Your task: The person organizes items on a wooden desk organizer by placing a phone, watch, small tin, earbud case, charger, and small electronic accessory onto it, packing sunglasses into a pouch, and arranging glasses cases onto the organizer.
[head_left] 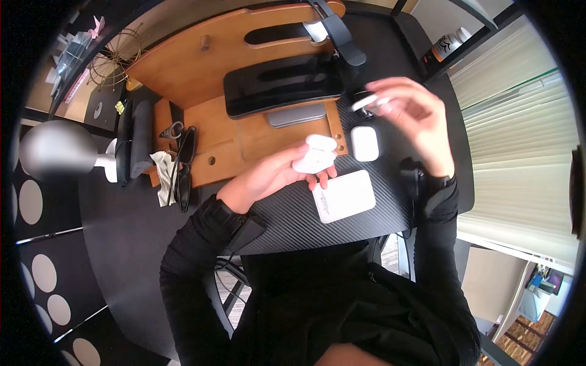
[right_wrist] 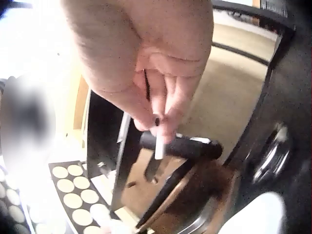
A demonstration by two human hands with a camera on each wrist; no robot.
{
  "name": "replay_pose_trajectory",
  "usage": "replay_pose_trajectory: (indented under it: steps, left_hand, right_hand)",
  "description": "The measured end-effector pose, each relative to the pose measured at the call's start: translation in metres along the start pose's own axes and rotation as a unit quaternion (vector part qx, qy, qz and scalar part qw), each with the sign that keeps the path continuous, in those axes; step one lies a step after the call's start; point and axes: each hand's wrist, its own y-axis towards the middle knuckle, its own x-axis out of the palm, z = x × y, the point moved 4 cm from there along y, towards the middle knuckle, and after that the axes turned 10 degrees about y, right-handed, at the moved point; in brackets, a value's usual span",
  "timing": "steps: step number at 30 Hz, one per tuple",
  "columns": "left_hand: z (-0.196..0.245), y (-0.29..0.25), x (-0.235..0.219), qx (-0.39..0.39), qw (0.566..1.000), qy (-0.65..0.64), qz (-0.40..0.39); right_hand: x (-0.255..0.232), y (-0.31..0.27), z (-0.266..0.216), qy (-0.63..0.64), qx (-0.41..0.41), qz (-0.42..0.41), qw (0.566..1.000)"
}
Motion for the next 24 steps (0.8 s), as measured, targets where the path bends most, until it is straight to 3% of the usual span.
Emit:
replay_pose_trajectory:
  steps: [3, 7, 18, 20, 24]
  left_hand:
    - [-0.001, 0.0, 0.0, -0.005, 1.0, 0.005, -0.001]
    - [-0.005, -0.002, -0.004, -0.003, 1.0, 0.013, -0.004]
    - [-0.008, -0.002, -0.007, 0.006, 0.999, 0.049, -0.003]
    - [-0.01, -0.001, -0.009, 0.004, 0.999, 0.03, -0.017]
    - [-0.003, -0.001, -0.003, 0.016, 1.0, 0.016, -0.021]
  right_hand:
    - [0.033, -0.005, -0.02, -0.104, -0.119, -0.121, 0.98]
    - [0.057, -0.017, -0.012, -0.078, -0.057, -0.18, 0.979]
    - [0.061, -0.019, -0.001, -0.051, -0.071, -0.208, 0.974]
    - [0.065, -0.018, 0.0, -0.083, -0.191, -0.243, 0.948]
    - [0.065, -0.018, -0.005, -0.135, -0.192, -0.176, 0.956]
